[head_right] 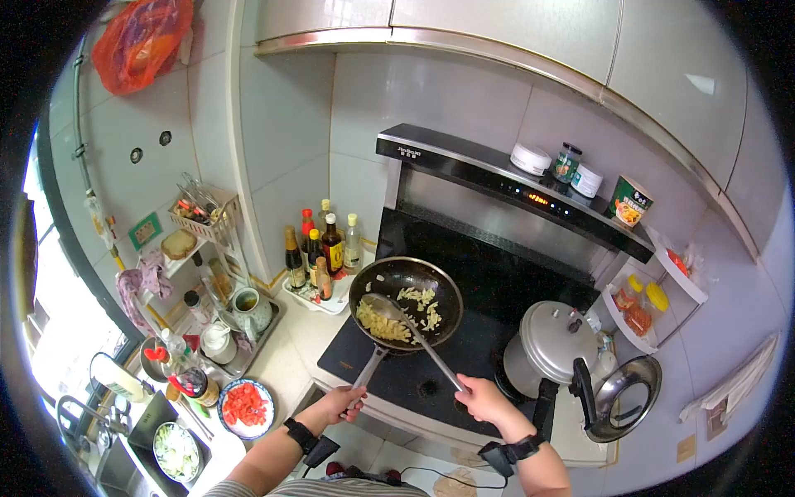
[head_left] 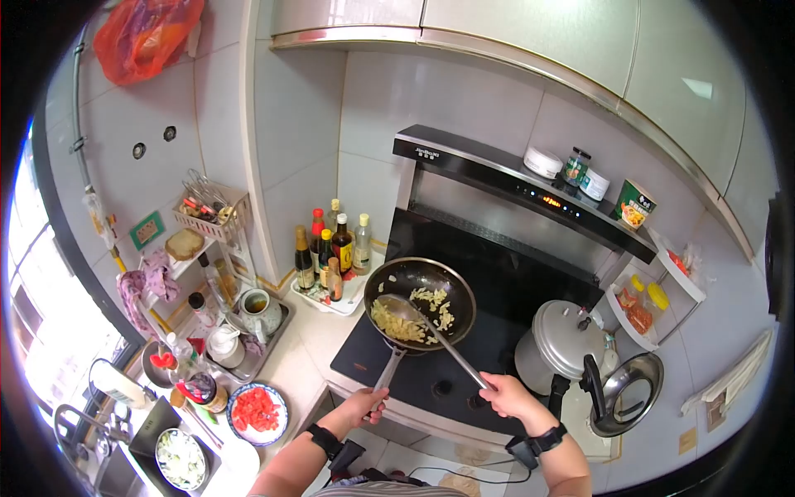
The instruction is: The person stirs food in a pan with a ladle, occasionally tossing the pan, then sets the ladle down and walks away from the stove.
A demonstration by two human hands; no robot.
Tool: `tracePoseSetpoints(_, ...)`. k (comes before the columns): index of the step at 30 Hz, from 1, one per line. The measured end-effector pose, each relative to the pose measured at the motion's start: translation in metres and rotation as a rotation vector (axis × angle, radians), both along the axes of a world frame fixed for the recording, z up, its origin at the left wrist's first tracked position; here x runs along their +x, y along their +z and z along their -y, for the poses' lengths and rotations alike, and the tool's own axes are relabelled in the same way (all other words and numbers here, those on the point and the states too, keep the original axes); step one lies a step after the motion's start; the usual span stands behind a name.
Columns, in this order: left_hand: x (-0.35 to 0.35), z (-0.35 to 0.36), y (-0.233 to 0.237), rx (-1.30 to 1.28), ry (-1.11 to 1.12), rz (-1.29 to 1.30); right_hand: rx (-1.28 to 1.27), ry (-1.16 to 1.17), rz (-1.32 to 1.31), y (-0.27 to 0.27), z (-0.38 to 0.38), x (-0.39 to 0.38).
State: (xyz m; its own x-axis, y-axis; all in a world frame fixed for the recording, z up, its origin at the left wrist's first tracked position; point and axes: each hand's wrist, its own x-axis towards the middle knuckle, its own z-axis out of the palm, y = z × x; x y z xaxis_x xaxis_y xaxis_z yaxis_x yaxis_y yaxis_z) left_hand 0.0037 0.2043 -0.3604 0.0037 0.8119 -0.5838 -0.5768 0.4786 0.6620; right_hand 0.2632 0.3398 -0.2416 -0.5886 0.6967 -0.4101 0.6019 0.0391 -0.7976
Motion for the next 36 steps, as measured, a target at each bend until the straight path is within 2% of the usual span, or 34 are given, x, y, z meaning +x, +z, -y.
tracePoseSetpoints(1, 0.0, 0.001, 0.0, -0.005, 0.0, -0.001, -0.003, -0.003, 0.002, -0.002, -0.004, 0.006)
tracePoseSetpoints(3, -0.001, -0.001, -0.005, 0.001, -0.002, 0.004, -0.226, -0.013, -0.053, -0.013, -0.014, 0.015)
tracePoseSetpoints(5, 0.001, 0.0, -0.007, 0.008, -0.003, 0.008, -0.214, -0.031, -0.057, -0.03, -0.021, 0.008)
tracePoseSetpoints(7, 0.0, 0.0, -0.005, 0.003, 0.0, 0.003, -0.112, -0.249, -0.182, -0.054, -0.027, -0.004)
tracePoseSetpoints(8, -0.001, -0.001, -0.004, 0.007, -0.001, -0.003, 0.0, -0.305, -0.171, -0.061, -0.029, -0.013)
tracePoseSetpoints(9, -0.001, -0.002, -0.005, -0.002, -0.002, -0.003, 0.002, -0.308, -0.175, -0.074, -0.035, -0.02)
tracePoseSetpoints(11, 0.0, -0.002, -0.006, -0.011, -0.008, -0.003, 0.466, -0.276, 0.007, -0.087, -0.038, -0.032)
tracePoseSetpoints(13, -0.001, -0.001, -0.006, -0.004, -0.008, 0.007, 0.397, -0.296, 0.031, -0.08, -0.031, -0.038)
tracePoseSetpoints(15, 0.0, 0.001, -0.006, 0.0, -0.009, -0.001, -0.175, -0.311, -0.24, -0.079, -0.032, -0.036)
tracePoseSetpoints(16, -0.001, 0.001, -0.005, 0.007, -0.009, -0.008, -0.249, -0.319, -0.311, -0.075, -0.031, -0.033)
tracePoseSetpoints(17, -0.002, -0.001, -0.003, 0.012, -0.004, -0.009, -0.245, -0.314, -0.312, -0.074, -0.032, -0.038)
tracePoseSetpoints(20, 0.003, 0.0, -0.001, -0.017, 0.001, -0.038, -0.003, -0.4, -0.286, -0.074, -0.029, -0.059)
tracePoseSetpoints(21, 0.002, 0.0, -0.004, -0.012, 0.004, -0.023, -0.003, -0.401, -0.282, -0.077, -0.038, -0.067)
tracePoseSetpoints(23, -0.001, -0.001, -0.007, -0.007, 0.011, -0.013, -0.163, -0.373, -0.342, -0.079, -0.052, -0.084)
tracePoseSetpoints(25, -0.001, -0.001, -0.008, 0.001, 0.0, 0.033, -0.172, -0.294, -0.324, -0.07, -0.052, -0.083)
tracePoseSetpoints(27, 0.0, -0.001, -0.006, 0.01, 0.002, 0.033, 0.044, -0.006, -0.05, -0.049, -0.046, -0.068)
tracePoseSetpoints(28, -0.001, 0.0, -0.006, 0.018, 0.005, 0.034, 0.811, 0.295, 0.031, -0.06, -0.053, -0.046)
tracePoseSetpoints(30, 0.0, 0.002, -0.006, 0.01, 0.007, 0.032, 0.898, 0.436, 0.488, 0.009, -0.026, -0.019)
tracePoseSetpoints(32, 0.0, -0.003, -0.005, 0.013, 0.0, 0.03, 1.026, 0.489, 0.675, 0.03, -0.021, 0.004)
tracePoseSetpoints(36, 0.0, -0.001, -0.006, -0.007, 0.012, 0.021, 0.954, 0.233, 0.578, 0.014, -0.038, 0.019)
